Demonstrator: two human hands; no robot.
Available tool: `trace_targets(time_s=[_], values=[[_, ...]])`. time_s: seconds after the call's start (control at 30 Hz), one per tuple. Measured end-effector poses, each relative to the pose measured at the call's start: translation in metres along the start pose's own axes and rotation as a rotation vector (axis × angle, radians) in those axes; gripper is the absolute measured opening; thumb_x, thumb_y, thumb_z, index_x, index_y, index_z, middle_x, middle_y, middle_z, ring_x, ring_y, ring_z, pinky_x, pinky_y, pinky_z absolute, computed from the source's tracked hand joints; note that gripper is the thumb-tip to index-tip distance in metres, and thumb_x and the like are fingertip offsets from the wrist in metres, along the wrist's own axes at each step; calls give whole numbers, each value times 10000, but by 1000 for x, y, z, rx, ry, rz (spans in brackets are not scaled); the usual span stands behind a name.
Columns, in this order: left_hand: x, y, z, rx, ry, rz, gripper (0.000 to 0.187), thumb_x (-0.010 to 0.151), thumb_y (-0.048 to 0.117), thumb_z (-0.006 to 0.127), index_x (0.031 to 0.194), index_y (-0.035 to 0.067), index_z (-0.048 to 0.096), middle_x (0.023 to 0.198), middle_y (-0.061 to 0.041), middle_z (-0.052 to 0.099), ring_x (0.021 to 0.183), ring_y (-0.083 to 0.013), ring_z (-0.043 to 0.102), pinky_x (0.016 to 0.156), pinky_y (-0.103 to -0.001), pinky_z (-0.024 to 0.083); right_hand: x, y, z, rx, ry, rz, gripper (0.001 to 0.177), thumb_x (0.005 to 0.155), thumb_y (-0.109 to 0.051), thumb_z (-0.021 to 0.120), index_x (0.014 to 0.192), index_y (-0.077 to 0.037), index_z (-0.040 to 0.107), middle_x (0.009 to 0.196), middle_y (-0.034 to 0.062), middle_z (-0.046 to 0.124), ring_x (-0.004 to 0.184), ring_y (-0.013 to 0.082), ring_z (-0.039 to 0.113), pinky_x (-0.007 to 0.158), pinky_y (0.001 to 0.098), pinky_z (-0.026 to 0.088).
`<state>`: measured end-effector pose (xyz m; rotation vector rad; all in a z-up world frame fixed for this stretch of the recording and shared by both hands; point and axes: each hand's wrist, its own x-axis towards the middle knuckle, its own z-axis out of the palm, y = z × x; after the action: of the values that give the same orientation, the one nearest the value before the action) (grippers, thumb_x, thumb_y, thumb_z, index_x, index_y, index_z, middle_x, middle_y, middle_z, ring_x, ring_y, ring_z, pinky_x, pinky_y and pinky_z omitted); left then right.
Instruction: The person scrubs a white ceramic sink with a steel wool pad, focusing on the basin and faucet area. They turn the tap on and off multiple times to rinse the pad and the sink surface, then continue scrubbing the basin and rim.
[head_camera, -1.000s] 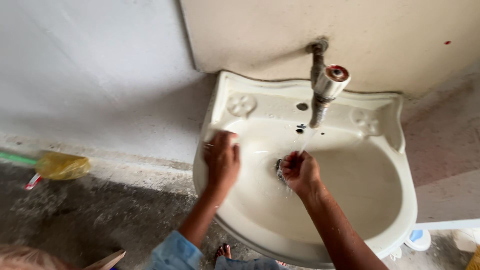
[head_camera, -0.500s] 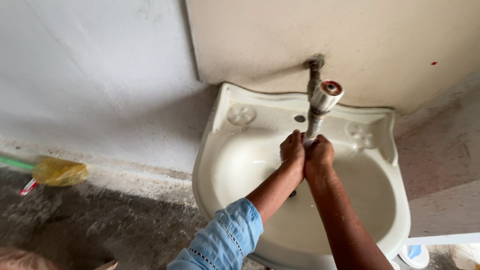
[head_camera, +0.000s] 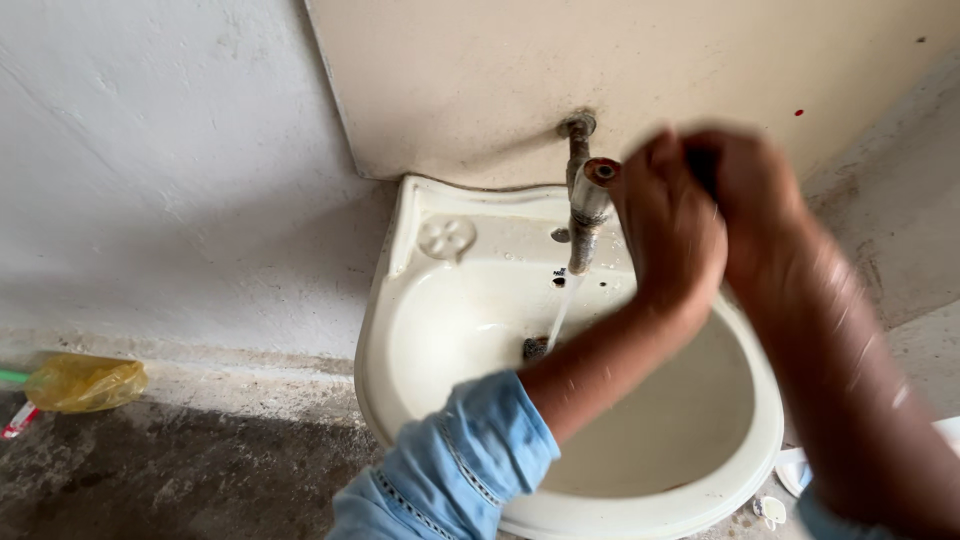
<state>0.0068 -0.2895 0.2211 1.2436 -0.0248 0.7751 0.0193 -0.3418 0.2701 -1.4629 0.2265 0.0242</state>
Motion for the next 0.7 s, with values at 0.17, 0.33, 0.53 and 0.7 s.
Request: trace_targets(time_s=[0.17,0.33,0.53,0.7], values=[[93,-10,-24,-168,-344,-553,303,1008,115,426,1142,-16,663,965,-159,654,848,-243,570,774,-431,521,26,-42,53,-53,-166,-22,316,974,-95,559,1159,133,678,1070,236,727,947,252,710,884,376,604],[104,-39,-80,-340,-398,-679,202,991,181,571,1032,9,669,886,-59,688,820,-121,656,709,-294,529,16,-17,29,-75,-33,-59,247,969,-109,538,1109,45,673,954,154,688,854,227,674,774,353,585],[36,-141,-136,-74,-188,-1087,237,994,346,533,1040,164,676,900,24,677,706,-97,557,574,-265,357,30,145,10,273,-18,352,174,957,-134,496,898,-24,617,816,124,632,717,233,615,639,347,542],[-6,-205,-168,-25,-229,-1393,297,1040,319,419,995,119,633,760,1,647,648,-99,552,592,-260,442,58,216,32,729,-288,536,272,919,-169,429,673,-86,510,594,52,521,470,127,407,360,247,293]])
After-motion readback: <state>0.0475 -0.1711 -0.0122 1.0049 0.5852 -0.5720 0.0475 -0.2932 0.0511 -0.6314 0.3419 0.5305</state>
